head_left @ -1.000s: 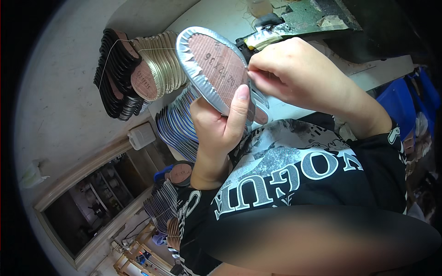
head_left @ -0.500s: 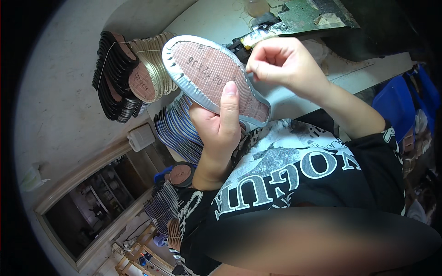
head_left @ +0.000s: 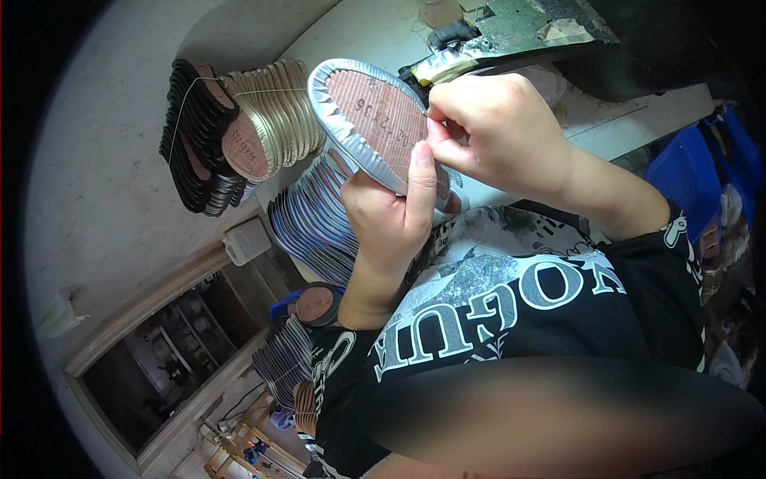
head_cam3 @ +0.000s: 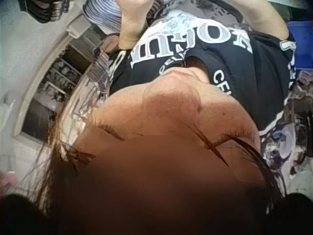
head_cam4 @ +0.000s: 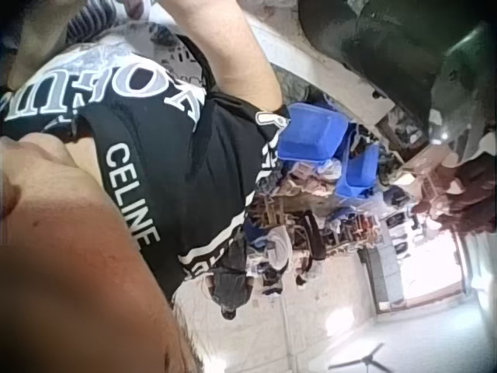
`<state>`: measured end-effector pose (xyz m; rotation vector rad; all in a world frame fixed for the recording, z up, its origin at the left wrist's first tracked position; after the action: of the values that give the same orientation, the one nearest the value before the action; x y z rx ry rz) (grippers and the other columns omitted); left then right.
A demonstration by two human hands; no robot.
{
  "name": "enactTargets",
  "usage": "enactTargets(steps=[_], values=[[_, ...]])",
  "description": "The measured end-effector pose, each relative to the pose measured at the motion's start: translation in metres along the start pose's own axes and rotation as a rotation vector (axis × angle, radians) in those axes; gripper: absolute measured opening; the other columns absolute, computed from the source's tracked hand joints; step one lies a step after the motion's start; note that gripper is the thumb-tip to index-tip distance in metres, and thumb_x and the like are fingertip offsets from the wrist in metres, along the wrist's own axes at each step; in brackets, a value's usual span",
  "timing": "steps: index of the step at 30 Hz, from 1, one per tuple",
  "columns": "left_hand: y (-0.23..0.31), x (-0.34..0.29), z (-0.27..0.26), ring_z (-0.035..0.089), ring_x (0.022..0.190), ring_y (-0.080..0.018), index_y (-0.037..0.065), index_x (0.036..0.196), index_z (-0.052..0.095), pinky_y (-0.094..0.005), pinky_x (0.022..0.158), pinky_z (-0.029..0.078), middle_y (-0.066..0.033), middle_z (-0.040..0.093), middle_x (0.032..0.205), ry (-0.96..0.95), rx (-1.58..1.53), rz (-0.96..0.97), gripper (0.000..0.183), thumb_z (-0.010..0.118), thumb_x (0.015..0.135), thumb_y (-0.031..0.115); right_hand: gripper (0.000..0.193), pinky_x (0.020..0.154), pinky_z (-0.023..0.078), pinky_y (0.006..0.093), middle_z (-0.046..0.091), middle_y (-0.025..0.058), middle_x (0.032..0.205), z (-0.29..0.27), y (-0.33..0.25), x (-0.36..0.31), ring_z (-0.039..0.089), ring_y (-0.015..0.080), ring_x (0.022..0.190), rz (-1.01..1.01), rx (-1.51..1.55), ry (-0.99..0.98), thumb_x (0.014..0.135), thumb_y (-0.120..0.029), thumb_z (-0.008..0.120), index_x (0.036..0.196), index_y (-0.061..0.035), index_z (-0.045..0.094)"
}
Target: The recorder is sorting, inspecting, and stacking various shoe soles at a manufacturing workbench.
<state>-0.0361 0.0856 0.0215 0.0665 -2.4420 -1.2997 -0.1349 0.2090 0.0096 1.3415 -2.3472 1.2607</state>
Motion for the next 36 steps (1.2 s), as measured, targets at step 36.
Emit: enactTargets(steps=[36], values=[[-0.076,0.089,-0.013,0.037,0.035,-0.0034,0.003,0.075,0.059,-0.0196,0.034,0.025,0.0032,0.045,0.047,0.010,-0.505,-0.494,0.036,0.059,0.093,0.033,0.026,0.049,0.041,0.0193,0.059,-0.0006,0.072,0.018,0.018,-0.037,0.053,0.0040,0.057,0.792,1.283,-0.109,0.096,-0.027,0.054,0.098,-0.0020,0.060]])
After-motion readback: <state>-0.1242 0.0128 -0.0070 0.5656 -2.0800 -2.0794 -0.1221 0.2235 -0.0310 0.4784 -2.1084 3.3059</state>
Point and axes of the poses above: each hand's wrist, its own x-axis towards the middle knuckle, its own z-axis out of the palm, y = z × x, the point moved 2 cm from there along x, towards the middle knuckle
